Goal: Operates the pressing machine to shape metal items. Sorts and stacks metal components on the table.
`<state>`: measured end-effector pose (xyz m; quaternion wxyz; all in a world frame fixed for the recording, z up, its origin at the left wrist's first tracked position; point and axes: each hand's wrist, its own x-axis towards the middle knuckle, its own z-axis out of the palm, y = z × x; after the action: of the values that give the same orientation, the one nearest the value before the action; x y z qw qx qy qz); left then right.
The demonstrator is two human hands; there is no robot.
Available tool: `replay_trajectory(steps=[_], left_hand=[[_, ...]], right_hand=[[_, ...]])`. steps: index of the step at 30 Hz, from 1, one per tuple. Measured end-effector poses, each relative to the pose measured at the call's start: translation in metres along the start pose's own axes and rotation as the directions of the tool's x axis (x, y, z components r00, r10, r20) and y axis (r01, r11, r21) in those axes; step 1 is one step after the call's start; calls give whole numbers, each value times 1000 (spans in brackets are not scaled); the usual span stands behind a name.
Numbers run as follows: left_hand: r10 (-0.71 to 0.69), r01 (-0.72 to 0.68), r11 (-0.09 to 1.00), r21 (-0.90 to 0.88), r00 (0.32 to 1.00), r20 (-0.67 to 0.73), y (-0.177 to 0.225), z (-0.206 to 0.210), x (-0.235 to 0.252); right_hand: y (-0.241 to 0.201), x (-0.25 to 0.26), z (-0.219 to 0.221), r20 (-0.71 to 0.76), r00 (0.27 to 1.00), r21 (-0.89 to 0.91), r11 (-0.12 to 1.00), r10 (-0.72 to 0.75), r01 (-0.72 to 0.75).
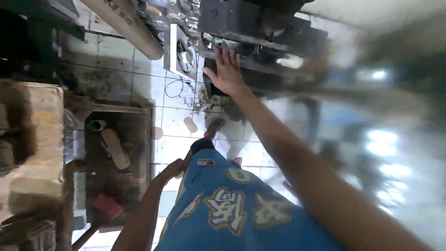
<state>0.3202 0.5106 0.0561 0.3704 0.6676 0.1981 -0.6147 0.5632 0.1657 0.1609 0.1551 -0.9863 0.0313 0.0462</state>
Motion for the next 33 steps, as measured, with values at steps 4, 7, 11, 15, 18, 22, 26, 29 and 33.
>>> replay_trajectory(steps=[4, 7, 11, 15, 18, 22, 26, 29, 33], left_hand=[[-43, 42, 998, 54, 999, 17, 27, 8, -8], [-64, 56, 990, 130, 996, 58, 29, 11, -16], [57, -76, 842, 534, 997, 52, 47, 14, 6], [389, -250, 599, 760, 921, -3, 122, 74, -17], [582, -337, 291, 895, 805, 114, 209, 155, -44], [682, -500, 15, 866, 638, 357, 309, 285, -52], [642, -497, -262, 827, 551, 534, 393, 407, -13], [594, -428, -468, 773, 496, 634, 442, 493, 21], [591, -293, -569, 768, 503, 630, 476, 581, 50]], right_hand=[[59, -81, -62, 43, 999, 167, 986, 20, -27], [125, -115, -183, 15, 990, 243, 960, 137, -137], [220, -148, -312, -82, 857, -93, 852, 509, -515], [231, -216, -280, -3, 735, -61, 734, 678, -677], [210, -315, -230, -2, 707, 146, 700, 707, -699], [213, -476, -92, 181, 494, 448, 376, 850, -811], [241, -576, 92, 310, 195, 474, 27, 930, -880], [263, -593, 175, 372, 61, 419, -108, 926, -902], [285, -606, 229, 405, 21, 441, -174, 914, -880]])
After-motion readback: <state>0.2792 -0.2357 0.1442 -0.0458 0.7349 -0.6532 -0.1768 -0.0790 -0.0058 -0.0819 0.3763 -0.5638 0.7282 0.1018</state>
